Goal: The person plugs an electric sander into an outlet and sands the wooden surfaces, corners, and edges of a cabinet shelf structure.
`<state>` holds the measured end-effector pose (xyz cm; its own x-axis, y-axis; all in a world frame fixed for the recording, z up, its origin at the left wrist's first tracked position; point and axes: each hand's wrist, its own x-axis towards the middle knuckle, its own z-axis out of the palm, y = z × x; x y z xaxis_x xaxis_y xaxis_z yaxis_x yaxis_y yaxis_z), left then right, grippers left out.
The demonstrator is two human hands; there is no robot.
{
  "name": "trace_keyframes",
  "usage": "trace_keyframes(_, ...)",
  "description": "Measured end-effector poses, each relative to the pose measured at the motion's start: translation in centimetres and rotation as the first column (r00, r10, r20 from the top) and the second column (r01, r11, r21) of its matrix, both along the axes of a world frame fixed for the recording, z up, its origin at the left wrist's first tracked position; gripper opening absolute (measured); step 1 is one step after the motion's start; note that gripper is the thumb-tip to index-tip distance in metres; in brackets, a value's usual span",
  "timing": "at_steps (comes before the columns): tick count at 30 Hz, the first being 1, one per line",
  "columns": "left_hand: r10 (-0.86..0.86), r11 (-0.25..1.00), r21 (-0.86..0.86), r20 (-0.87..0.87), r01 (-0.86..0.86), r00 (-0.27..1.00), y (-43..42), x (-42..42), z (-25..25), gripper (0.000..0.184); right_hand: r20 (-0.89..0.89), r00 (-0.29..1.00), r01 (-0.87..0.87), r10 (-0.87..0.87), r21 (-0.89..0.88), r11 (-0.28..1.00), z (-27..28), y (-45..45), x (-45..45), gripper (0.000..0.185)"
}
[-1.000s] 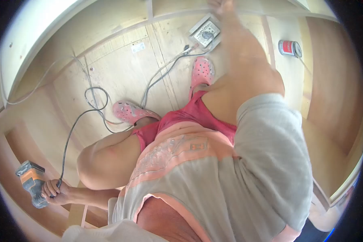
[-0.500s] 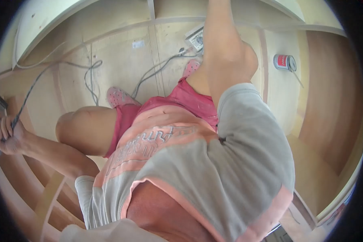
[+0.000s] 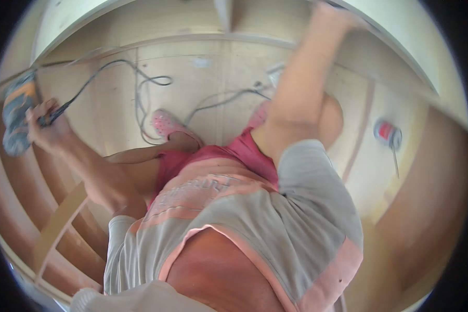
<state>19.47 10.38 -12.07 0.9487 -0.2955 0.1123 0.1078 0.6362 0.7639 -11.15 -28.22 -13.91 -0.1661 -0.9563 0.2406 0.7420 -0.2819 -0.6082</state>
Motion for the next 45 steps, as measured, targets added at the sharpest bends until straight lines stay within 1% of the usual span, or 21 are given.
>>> trace_keyframes(1,-0.061,0.998,0.009,0.008,0.061,0.998,0.8,0.6,-0.8,0.019,0.006,1.0,0.003,-0.003,0.006,1.0,0.2,0.7,0.2,0.064)
trace_keyframes(2,0.093,0.983,0.152,0.081,-0.105,0.992,0.2,-0.6,0.3,0.016,0.044,0.999,0.019,-0.019,0.006,1.0,0.6,0.7,0.8,0.063)
trace_keyframes(3,-0.032,0.993,0.114,0.096,0.021,0.995,2.3,1.0,-0.1,0.014,0.085,0.996,0.033,-0.034,0.012,0.999,1.4,1.2,1.0,0.063)
trace_keyframes(5,0.043,0.992,0.115,0.1,-0.055,0.994,4.8,1.6,2.1,0.008,0.128,0.989,0.073,-0.078,0.042,0.996,2.1,1.8,1.4,0.062)
trace_keyframes(7,0.165,0.974,0.145,0.068,-0.173,0.984,10.0,3.9,4.1,0.017,0.026,0.993,0.114,-0.116,0.052,0.992,3.3,4.7,3.4,0.069)
trace_keyframes(8,0.134,0.954,0.255,0.108,-0.158,0.985,7.7,2.5,3.8,0.029,-0.076,0.989,0.137,-0.129,0.108,0.985,0.0,1.5,2.1,0.076)
trace_keyframes(10,0.161,0.922,0.332,0.134,-0.197,0.978,11.0,2.1,6.6,0.061,0.119,0.977,0.141,-0.177,0.259,0.956,-1.8,-0.4,-0.8,0.072)
trace_keyframes(13,0.283,0.89,0.336,0.12,-0.307,0.952,13.7,4.1,7.3,0.068,0.125,0.973,0.15,-0.193,0.287,0.946,-0.3,1.5,1.2,0.069)
trace_keyframes(15,0.372,0.863,0.329,0.1,-0.384,0.923,14.2,4.8,6.8,0.055,0.143,0.977,0.101,-0.161,0.356,0.929,-0.5,2.7,2.1,0.067)
trace_keyframes(16,0.332,0.752,0.516,0.24,-0.41,0.912,14.7,4.4,6.4,0.044,0.148,0.968,0.123,-0.202,0.422,0.898,-1.5,2.0,1.5,0.067)
trace_keyframes(18,0.265,0.511,0.753,0.322,-0.416,0.909,16.1,4.3,4.2,0.018,0.085,0.971,0.17,-0.225,0.419,0.892,-1.1,2.0,1.9,0.067)
trace_keyframes(24,0.347,0.496,0.849,0.0,-0.184,0.938,18.4,5.0,-8.0,0.014,0.092,0.985,0.114,-0.145,0.28,0.953,-3.6,-0.5,0.0,0.069)
trace_keyframes(27,0.409,0.419,0.902,-0.086,-0.103,0.909,18.6,4.5,-13.8,0.014,0.109,0.956,0.195,-0.271,0.455,0.869,-3.5,-1.5,0.3,0.067)
trace_keyframes(29,0.394,0.073,0.997,-0.033,0.005,0.918,17.8,2.8,-14.5,0.02,0.077,0.958,0.211,-0.275,0.458,0.863,-3.5,-1.5,0.1,0.067)
trace_keyframes(30,0.418,0.265,0.959,-0.018,-0.103,0.908,19.9,3.8,-21.0,0.027,0.056,0.96,0.219,-0.274,0.459,0.861,-3.5,-1.6,-0.1,0.067)
trace_keyframes(31,0.422,0.266,0.96,-0.034,-0.088,0.906,19.8,3.5,-21.5,0.027,0.042,0.962,0.222,-0.271,0.458,0.861,-3.5,-1.7,-0.1,0.067)
trace_keyframes(33,0.349,0.098,0.993,0.026,-0.065,0.937,19.5,3.1,-22.4,0.031,0.019,0.964,0.228,-0.266,0.455,0.861,-3.4,-1.7,-0.1,0.067)
trace_keyframes(37,0.283,0.072,0.991,0.092,-0.116,0.955,20.3,3.8,-26.3,0.037,-0.01,0.964,0.242,-0.265,0.442,0.864,-2.8,-1.6,0.2,0.067)
trace_keyframes(40,0.339,0.043,0.998,-0.053,0.041,0.939,21.3,4.4,-29.0,0.044,-0.032,0.964,0.25,-0.264,0.444,0.861,-2.8,-1.3,-0.2,0.067)
trace_keyframes(42,0.281,-0.037,0.991,0.134,-0.129,0.95,22.5,4.0,-30.7,0.048,-0.049,0.966,0.249,-0.254,0.438,0.864,-2.8,-1.2,-0.1,0.067)
trace_keyframes(45,0.182,-0.141,0.987,-0.055,0.081,0.982,24.4,4.7,-29.9,0.059,-0.083,0.967,0.254,-0.243,0.434,0.864,-3.2,-1.6,-0.8,0.067)
